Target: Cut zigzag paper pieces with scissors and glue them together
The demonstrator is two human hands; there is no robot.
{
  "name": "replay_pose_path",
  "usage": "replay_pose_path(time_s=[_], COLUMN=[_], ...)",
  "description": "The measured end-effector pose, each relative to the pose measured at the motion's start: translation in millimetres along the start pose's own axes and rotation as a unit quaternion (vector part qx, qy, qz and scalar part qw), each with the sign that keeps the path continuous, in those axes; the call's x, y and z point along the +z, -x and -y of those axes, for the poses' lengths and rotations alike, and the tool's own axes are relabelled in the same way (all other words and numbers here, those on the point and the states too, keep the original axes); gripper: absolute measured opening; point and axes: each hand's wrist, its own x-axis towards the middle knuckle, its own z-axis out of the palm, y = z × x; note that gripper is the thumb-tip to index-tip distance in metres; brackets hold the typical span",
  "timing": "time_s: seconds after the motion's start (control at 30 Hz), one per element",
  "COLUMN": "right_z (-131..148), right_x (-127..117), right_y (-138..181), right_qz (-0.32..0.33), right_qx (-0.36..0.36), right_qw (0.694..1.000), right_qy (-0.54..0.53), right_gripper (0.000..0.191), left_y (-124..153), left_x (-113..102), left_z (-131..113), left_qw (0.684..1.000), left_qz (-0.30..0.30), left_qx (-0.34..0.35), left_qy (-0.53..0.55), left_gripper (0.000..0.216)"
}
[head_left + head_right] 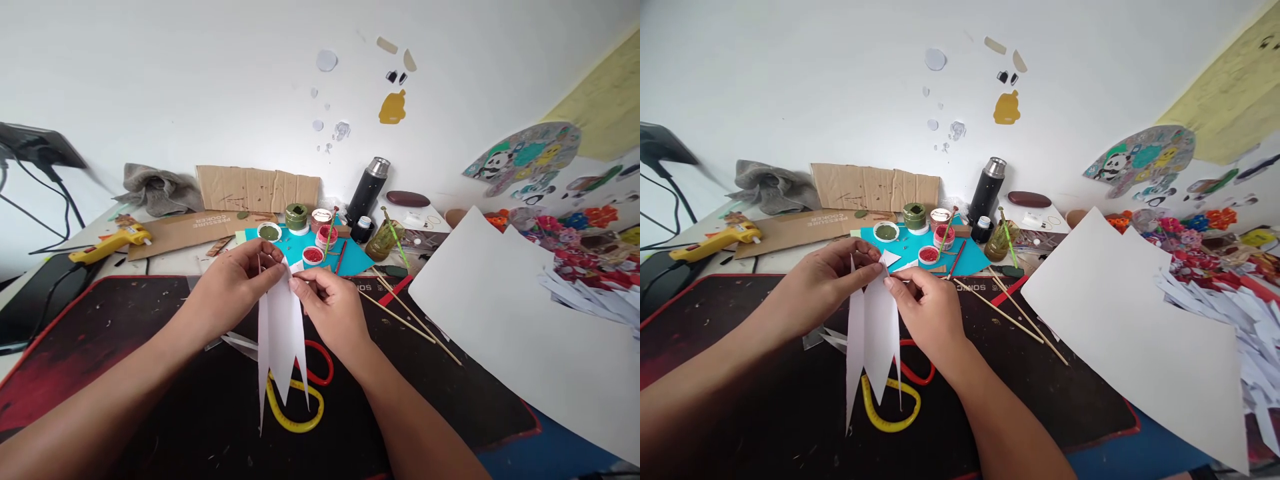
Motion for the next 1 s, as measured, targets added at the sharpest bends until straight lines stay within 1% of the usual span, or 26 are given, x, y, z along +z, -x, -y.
replay_pose_path(time_s=[0.27,0.53,0.8,1.0], right_z=[1.8,2.0,3.7,4.7], right_x=[0.5,0.6,1.7,3.1], right_y=[-0.6,-0.8,-1.0,0.1], right_qz=[-0.002,-0.002,-0.006,0.002], right_qx=[-0.003,-0.004,-0.005,0.005], right_qw=[1.000,1.000,0.999,0.998], right_qy=[-0.004,0.020,0.044,0.056], right_gripper=[0.019,0.018,0.010,0.007], left_y=[1.6,1.1,1.1,-1.2], left_x=[0.3,0.5,1.0,0.8], left_z=[-5.8,-1.4,-9.4,-9.7], left_qw=[1.000,0.999,0.999,0.997], left_qz=[-0.008,-0.011,-0.010,-0.014], left_qx=[0.006,0.003,-0.027,-0.032], left_qy=[-0.023,-0.040,-0.031,-0.073], left_gripper=[0.030,0.034,0.032,0.039])
